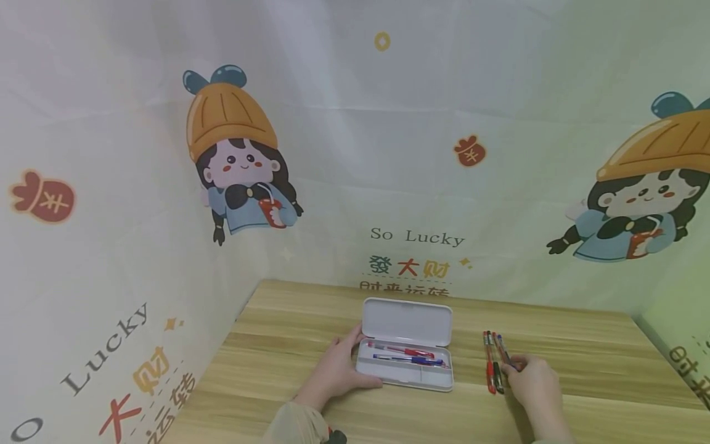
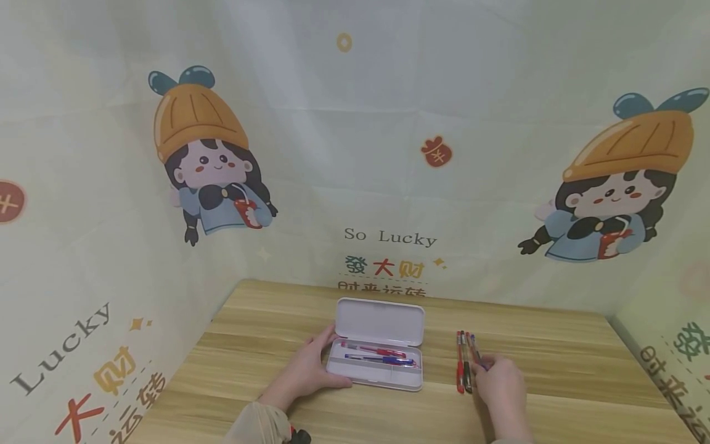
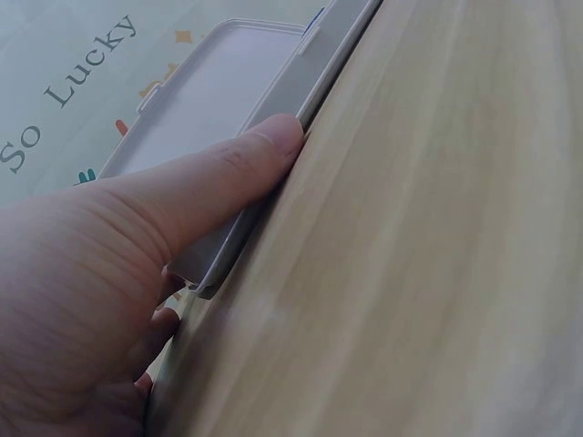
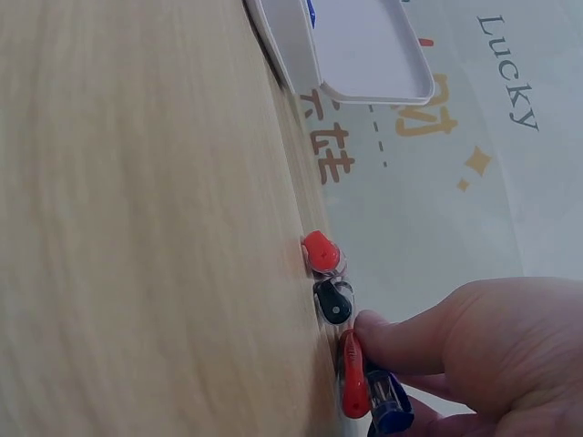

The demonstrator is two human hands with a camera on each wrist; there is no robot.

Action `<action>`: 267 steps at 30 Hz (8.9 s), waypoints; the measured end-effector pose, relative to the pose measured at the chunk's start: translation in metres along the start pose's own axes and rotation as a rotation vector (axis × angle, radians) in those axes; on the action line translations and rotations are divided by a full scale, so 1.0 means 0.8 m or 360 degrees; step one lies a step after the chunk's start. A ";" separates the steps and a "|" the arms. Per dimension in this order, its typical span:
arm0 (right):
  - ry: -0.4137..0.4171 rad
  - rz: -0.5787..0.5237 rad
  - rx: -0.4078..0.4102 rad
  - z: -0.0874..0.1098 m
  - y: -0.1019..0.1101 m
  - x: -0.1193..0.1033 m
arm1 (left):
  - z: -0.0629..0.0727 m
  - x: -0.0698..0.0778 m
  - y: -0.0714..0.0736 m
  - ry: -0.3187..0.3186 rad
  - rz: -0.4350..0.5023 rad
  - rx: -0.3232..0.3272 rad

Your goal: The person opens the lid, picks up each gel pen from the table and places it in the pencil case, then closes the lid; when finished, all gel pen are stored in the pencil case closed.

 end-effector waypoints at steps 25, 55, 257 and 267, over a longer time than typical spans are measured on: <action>0.0222 -0.0112 0.0209 0.009 -0.005 -0.066 | 0.001 -0.002 0.002 -0.0006 -0.0037 0.0013; 0.0950 0.0209 0.0220 0.015 -0.074 -0.177 | 0.002 0.003 0.001 -0.0019 -0.0028 0.0002; 0.1041 0.0245 -0.0010 0.007 -0.093 -0.193 | 0.005 0.006 0.004 -0.0049 -0.0037 -0.0011; 0.0888 0.0116 -0.0052 0.001 -0.084 -0.180 | 0.005 0.006 0.004 -0.0016 -0.0030 -0.0006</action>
Point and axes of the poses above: each hand's wrist, its own z-axis away from the middle knuckle, its own y-axis out of the back of the hand, x = y × z, the point moved 1 cm from there along -z, towards the middle knuckle, and after that the axes turned 8 degrees about z, right-handed, at the moved point
